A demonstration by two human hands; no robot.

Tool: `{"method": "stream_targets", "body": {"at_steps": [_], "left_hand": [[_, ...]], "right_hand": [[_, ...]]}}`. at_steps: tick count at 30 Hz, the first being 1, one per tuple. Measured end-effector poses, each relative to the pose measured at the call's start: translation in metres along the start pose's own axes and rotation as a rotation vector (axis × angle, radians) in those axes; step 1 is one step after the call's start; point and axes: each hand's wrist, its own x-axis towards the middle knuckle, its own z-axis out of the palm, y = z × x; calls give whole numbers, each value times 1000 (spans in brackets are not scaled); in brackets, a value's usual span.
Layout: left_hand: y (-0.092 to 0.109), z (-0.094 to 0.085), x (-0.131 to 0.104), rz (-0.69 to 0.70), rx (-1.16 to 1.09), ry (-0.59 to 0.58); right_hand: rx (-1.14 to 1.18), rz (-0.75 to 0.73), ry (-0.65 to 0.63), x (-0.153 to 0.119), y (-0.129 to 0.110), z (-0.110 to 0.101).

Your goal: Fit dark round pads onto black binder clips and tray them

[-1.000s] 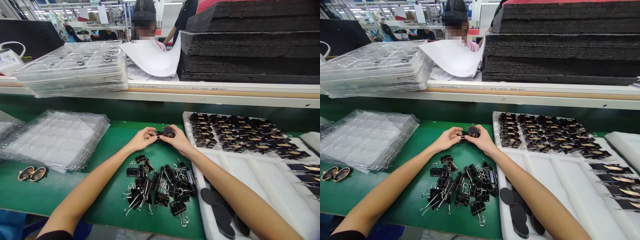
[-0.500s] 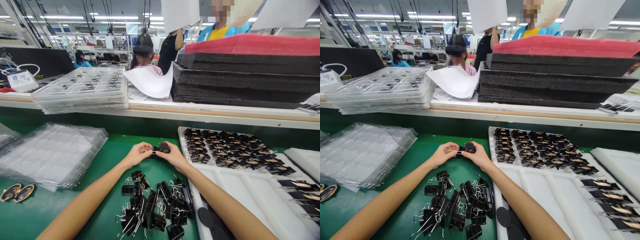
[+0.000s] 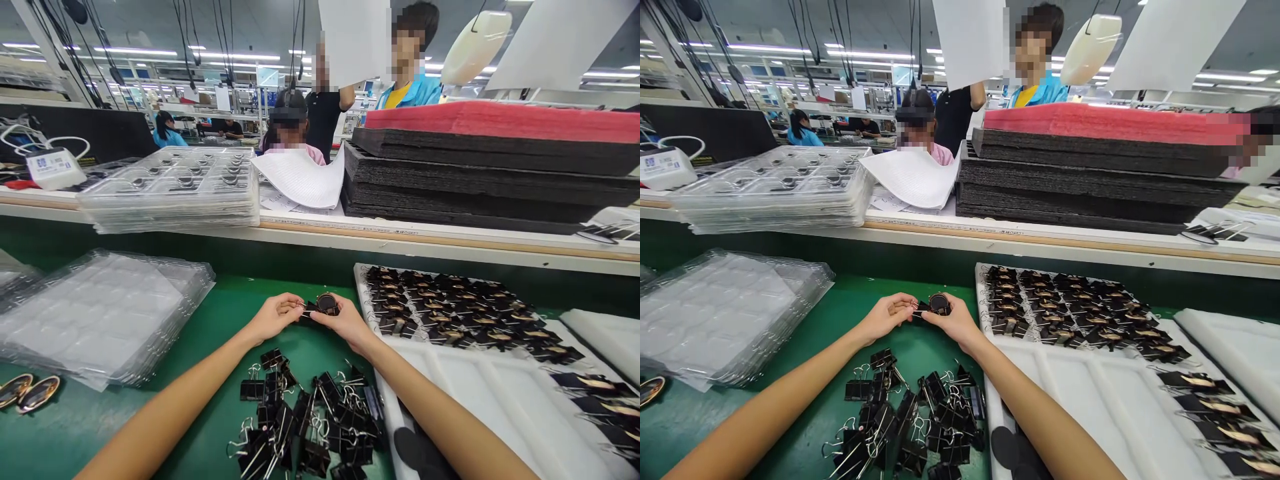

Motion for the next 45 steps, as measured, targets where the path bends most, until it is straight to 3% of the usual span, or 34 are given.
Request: {"method": "stream_targets", "body": {"at_steps": [12, 22, 31, 40, 45], "left_hand": [[-5, 0, 5, 19, 52, 14], [-6, -4, 5, 18, 79, -34], [-13, -12, 10, -11, 18, 61], [-13, -14, 13, -8, -20, 57], [-10, -16, 11, -32, 33, 10]], "right_hand": [[-7, 36, 41, 2, -1, 0], [-51, 14, -16, 3, 3, 0], [-14, 50, 14, 3, 4, -2], [-364, -153, -35, 4, 11, -5], [-464, -136, -82, 2, 12, -7]]}}
